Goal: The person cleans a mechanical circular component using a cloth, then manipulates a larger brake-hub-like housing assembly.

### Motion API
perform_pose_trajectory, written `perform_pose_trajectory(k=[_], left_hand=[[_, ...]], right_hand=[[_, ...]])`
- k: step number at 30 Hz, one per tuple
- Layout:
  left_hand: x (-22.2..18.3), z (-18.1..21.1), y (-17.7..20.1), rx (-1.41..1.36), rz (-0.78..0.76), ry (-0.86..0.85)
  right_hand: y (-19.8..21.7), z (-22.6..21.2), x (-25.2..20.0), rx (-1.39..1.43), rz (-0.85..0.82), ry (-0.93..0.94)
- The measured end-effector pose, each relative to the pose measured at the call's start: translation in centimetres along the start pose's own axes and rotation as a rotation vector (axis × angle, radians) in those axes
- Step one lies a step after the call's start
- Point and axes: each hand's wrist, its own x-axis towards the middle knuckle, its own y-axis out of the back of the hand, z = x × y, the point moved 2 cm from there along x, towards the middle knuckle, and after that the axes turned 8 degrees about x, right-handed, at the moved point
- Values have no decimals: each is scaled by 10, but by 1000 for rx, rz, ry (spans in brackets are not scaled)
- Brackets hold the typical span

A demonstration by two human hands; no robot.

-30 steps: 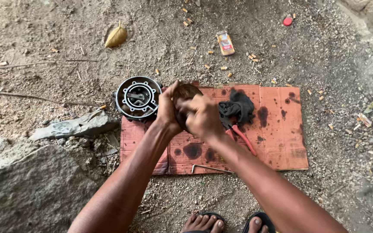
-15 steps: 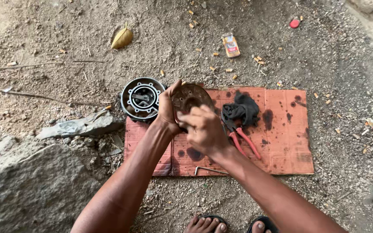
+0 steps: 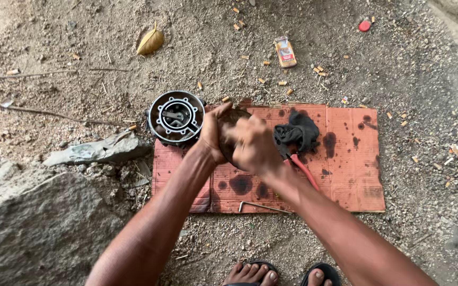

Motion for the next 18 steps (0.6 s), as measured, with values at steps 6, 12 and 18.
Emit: perform_pose_trajectory(k=[6, 12, 18], left_hand=[[-6, 6, -5, 67, 67, -5], [-6, 0, 6, 127, 109, 62], [6, 5, 12, 138, 121, 1]], right_hand=[[6, -5, 4, -118, -130, 107], [3, -9, -4, -205, -161, 242], [5, -8, 1, -279, -303, 251]])
